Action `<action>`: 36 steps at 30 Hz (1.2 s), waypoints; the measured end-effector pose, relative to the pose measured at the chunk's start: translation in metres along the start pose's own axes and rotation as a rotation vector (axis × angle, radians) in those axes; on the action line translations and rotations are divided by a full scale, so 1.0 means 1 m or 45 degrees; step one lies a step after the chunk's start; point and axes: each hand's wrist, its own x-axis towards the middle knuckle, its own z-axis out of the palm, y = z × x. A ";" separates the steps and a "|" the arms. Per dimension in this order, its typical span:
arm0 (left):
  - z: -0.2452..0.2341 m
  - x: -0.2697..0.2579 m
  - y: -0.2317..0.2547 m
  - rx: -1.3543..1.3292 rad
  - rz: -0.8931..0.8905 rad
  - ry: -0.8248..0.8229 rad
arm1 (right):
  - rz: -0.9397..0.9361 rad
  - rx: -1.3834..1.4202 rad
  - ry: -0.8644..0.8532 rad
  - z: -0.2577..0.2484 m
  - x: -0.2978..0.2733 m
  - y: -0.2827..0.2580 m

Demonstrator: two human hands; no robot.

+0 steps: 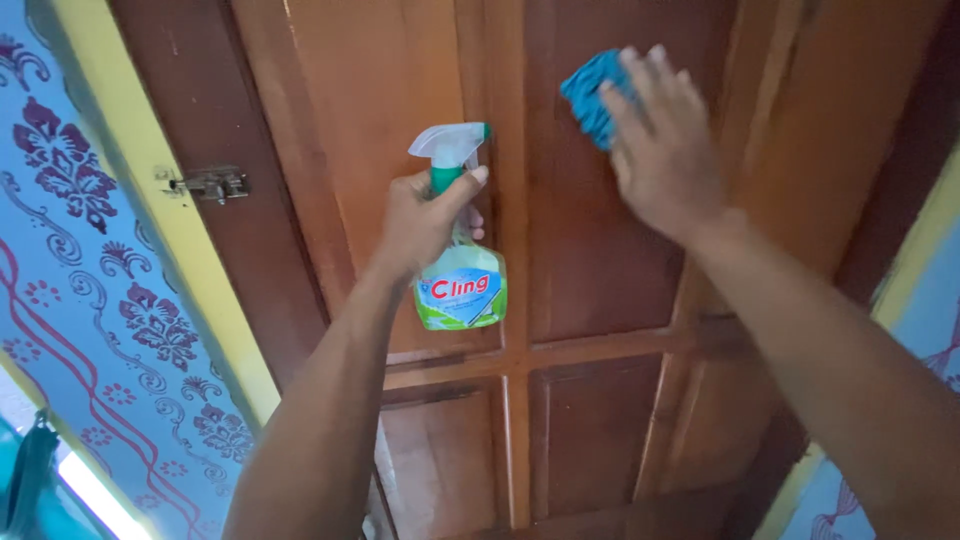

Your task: Cleaning a wooden door using a spray bottle and a cloth.

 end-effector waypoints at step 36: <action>-0.006 0.000 -0.016 -0.064 0.252 -0.123 | 0.010 -0.055 -0.126 0.021 -0.031 -0.028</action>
